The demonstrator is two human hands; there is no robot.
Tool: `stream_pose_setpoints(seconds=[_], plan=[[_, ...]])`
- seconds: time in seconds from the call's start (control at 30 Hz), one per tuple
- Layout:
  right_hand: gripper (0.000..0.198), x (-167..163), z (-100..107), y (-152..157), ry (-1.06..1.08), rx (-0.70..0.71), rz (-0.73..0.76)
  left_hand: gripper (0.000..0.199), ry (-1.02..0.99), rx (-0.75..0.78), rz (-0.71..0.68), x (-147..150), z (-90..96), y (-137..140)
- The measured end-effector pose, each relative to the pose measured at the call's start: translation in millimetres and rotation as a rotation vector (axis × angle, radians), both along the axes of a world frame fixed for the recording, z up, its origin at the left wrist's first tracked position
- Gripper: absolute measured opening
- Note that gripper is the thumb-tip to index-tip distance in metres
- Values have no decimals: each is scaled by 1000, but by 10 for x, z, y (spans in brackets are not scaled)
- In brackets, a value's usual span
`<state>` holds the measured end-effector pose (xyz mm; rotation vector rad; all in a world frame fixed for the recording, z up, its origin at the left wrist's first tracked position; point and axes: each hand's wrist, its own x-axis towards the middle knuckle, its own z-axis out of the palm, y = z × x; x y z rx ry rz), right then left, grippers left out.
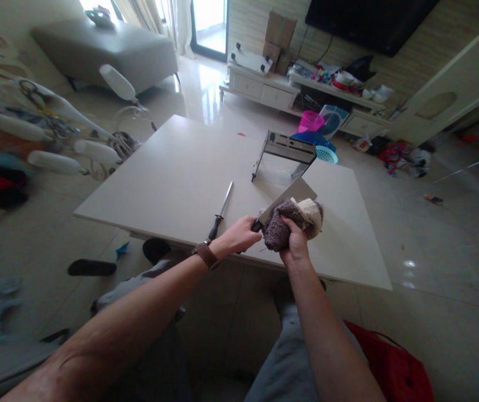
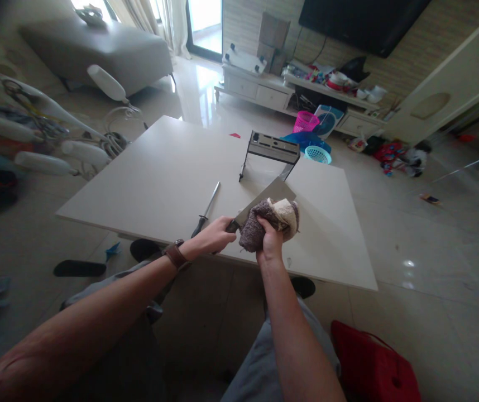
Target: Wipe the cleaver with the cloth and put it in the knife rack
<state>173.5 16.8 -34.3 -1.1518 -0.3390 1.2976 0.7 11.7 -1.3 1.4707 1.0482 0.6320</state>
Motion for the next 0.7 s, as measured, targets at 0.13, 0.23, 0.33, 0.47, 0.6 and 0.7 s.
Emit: stream_pose_setpoints(seconds=[0.13, 0.23, 0.33, 0.47, 0.6, 0.7], plan=[[48, -32, 33, -5, -4, -31, -64, 16, -3, 2, -4, -8, 3, 3], [47, -49, 46, -6, 2, -38, -72, 15, 4, 1, -8, -10, 1, 6], [49, -49, 48, -6, 4, -41, -65, 14, 1, 8, 0, -8, -2, 7], [47, -35, 25, -1, -5, -39, -60, 15, 9, -7, 5, -3, 0, 6], [49, -10, -26, 7, -5, -42, -35, 15, 12, 4, -5, 0, 11, 4], [48, 6, -75, 10, -10, -42, -21, 15, 9, -2, -7, 0, 20, 2]])
